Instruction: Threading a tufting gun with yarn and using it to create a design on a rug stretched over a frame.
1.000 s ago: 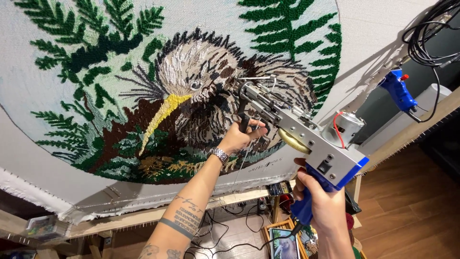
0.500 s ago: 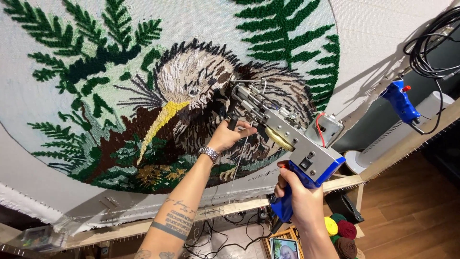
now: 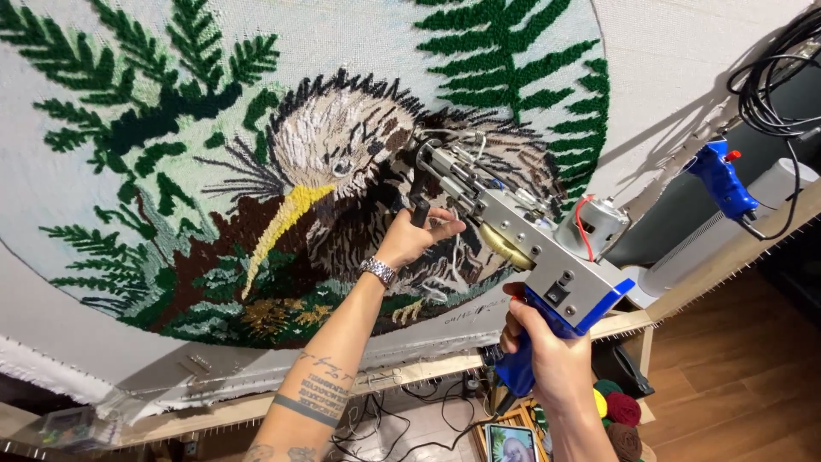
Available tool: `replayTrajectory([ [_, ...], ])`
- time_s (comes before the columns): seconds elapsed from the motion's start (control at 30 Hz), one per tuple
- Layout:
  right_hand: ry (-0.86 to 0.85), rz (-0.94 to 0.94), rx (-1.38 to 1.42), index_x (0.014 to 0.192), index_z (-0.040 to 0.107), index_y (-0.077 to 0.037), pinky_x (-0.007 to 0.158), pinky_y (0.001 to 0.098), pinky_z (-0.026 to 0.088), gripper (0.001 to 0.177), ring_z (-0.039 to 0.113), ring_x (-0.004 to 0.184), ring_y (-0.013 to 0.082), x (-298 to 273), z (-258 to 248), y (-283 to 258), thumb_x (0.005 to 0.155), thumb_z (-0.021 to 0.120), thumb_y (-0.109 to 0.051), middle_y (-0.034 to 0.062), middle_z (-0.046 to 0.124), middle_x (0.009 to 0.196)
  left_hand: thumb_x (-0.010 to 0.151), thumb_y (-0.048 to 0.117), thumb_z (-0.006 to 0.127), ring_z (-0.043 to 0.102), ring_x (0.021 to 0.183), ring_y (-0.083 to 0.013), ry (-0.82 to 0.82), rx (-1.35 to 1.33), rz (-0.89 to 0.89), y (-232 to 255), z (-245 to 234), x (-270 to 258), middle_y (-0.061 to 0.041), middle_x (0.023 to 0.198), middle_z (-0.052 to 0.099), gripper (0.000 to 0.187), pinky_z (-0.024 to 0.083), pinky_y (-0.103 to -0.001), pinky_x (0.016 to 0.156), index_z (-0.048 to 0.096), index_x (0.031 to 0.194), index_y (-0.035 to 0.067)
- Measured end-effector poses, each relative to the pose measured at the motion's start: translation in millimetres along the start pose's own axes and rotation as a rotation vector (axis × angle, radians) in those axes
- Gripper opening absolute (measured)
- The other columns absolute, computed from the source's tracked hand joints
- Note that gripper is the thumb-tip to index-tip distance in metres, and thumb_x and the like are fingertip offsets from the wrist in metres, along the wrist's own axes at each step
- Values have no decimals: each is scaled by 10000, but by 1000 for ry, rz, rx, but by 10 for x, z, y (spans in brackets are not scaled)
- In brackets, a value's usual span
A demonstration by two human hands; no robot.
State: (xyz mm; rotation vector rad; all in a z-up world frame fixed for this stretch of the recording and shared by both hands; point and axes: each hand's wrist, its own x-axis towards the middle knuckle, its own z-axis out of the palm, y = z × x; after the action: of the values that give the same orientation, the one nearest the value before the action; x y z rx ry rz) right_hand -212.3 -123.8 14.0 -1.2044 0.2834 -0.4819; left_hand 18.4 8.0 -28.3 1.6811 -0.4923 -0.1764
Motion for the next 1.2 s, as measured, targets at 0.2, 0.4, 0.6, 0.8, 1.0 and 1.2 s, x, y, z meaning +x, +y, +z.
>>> replayTrajectory([
  [0.2, -66, -147, -126, 974, 577, 110, 472, 386, 449, 131, 506, 544, 258, 132, -246, 144, 888, 656, 51, 268, 706, 920, 715, 663, 752, 503, 629, -98, -1, 71, -1, -140, 89, 106, 60, 664, 546, 600, 422, -264, 685, 819, 1083, 194],
  [0.4, -17, -117, -417, 1171, 681, 13, 480, 366, 514, 333, 612, 596, 235, 101, -197, 28, 844, 733, -20, 163, 788, 954, 895, 325, 780, 793, 1121, -265, -95, -200, -28, -814, 261, 601, 18, 598, 517, 573, 523, -199, 636, 626, 1346, 8],
  [0.6, -70, -125, -380, 1133, 663, 33, 470, 365, 545, 316, 623, 620, 235, 211, -275, 12, 832, 752, -1, 171, 773, 964, 912, 79, 775, 745, 1135, -414, -139, -631, 45, -972, 256, 715, -16, 679, 615, 208, 525, -596, 1175, 690, 1064, -34],
  [0.8, -79, -191, -405, 1115, 661, 17, 468, 367, 566, 315, 629, 600, 227, 200, -294, -52, 817, 759, -14, 155, 755, 914, 897, 281, 779, 766, 1042, -326, -77, -349, 266, -627, 185, 492, -72, 869, 600, 365, 682, -477, 1006, 730, 1115, -7],
  [1.0, -171, -189, -360, 1251, 578, 42, 584, 362, 609, 418, 625, 692, 229, 291, -525, -45, 873, 711, -77, 163, 664, 897, 909, 368, 764, 531, 621, -103, -106, -96, 176, -253, 142, 300, -23, 1000, 767, 369, 462, -252, 558, 778, 1174, 112],
  [1.2, -203, -230, -209, 1028, 598, 74, 487, 375, 446, 151, 511, 547, 239, 247, -583, -133, 907, 647, 0, 158, 588, 750, 978, 333, 684, 557, 514, -88, -360, -264, -15, -135, 158, 203, -65, 773, 733, 431, 494, -187, 487, 748, 1293, 46],
])
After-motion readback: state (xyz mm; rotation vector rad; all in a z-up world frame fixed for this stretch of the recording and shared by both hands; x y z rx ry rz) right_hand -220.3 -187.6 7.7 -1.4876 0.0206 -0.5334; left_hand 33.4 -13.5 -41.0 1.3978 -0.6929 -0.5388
